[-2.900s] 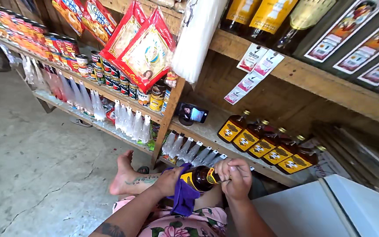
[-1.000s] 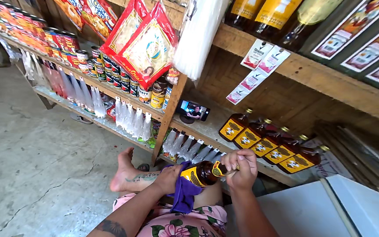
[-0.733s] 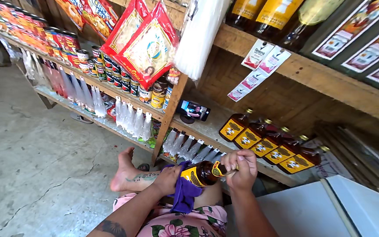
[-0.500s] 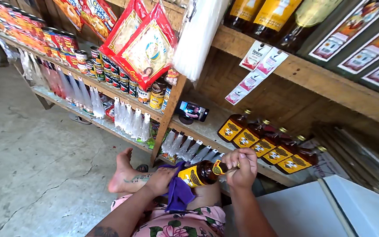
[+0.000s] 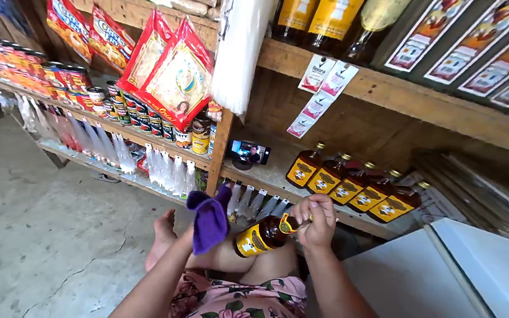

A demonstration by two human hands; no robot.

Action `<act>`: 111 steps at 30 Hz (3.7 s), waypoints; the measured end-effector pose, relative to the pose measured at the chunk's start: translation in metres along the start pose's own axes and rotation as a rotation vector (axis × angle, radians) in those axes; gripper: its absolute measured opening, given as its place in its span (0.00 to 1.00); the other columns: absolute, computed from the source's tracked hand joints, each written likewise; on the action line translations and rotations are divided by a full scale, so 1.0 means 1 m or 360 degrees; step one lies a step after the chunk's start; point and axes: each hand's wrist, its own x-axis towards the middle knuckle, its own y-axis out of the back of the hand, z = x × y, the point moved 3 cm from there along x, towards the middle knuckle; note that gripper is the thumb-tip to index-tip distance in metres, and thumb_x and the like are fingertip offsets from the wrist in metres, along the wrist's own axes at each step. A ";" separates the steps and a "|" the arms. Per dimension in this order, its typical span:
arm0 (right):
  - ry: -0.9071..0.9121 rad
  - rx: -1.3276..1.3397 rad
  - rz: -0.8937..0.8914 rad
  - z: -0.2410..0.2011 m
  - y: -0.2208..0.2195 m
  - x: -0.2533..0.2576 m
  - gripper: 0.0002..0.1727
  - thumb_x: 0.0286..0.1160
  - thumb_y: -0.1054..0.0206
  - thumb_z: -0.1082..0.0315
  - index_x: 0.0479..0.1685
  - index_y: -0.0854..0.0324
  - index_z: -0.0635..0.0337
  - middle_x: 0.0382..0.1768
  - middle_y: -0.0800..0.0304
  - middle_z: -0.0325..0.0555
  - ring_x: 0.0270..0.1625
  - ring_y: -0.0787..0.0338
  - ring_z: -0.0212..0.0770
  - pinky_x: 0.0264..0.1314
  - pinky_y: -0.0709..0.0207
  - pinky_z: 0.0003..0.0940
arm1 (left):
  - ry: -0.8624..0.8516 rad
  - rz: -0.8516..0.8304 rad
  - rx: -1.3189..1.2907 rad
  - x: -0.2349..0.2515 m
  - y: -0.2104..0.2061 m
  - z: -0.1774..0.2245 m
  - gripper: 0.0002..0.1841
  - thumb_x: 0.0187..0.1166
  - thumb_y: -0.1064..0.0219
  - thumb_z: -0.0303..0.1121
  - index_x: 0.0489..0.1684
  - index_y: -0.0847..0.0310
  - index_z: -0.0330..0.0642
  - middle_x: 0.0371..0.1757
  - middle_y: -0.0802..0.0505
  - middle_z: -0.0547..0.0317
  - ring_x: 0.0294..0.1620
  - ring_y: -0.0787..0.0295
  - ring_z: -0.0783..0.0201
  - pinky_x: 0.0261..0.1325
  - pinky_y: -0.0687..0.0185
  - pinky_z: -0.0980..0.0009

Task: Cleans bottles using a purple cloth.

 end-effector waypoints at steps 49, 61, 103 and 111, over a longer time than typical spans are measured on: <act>0.0069 -0.0097 -0.0119 -0.002 -0.013 -0.006 0.09 0.87 0.41 0.63 0.48 0.15 0.42 0.19 0.19 0.28 0.22 0.19 0.26 0.33 0.20 0.23 | -0.1044 -0.1318 0.1361 -0.022 -0.104 -0.024 0.26 0.74 0.33 0.33 0.75 0.23 0.39 0.74 0.15 0.46 0.76 0.19 0.49 0.78 0.26 0.49; 0.0022 -0.0116 -0.0352 -0.010 -0.048 0.003 0.11 0.85 0.42 0.68 0.47 0.14 0.45 0.18 0.22 0.28 0.21 0.21 0.25 0.31 0.22 0.23 | -0.1009 -0.1440 0.1031 -0.011 -0.098 -0.019 0.27 0.69 0.28 0.31 0.71 0.20 0.36 0.72 0.13 0.45 0.77 0.20 0.51 0.81 0.30 0.51; -0.0095 -0.0473 -0.0411 -0.005 -0.057 -0.010 0.12 0.83 0.37 0.66 0.59 0.15 0.47 0.29 0.16 0.27 0.27 0.19 0.22 0.36 0.19 0.20 | -0.0948 -0.1223 0.1095 -0.031 -0.096 -0.030 0.28 0.67 0.28 0.33 0.68 0.23 0.33 0.65 0.11 0.42 0.72 0.18 0.47 0.79 0.30 0.51; -0.0091 -0.0465 -0.0420 -0.004 -0.054 -0.009 0.12 0.84 0.40 0.67 0.59 0.15 0.46 0.27 0.17 0.26 0.27 0.19 0.23 0.37 0.19 0.22 | -0.0946 -0.1220 0.1108 -0.030 -0.098 -0.031 0.28 0.67 0.28 0.33 0.69 0.23 0.33 0.66 0.11 0.42 0.73 0.18 0.48 0.79 0.29 0.51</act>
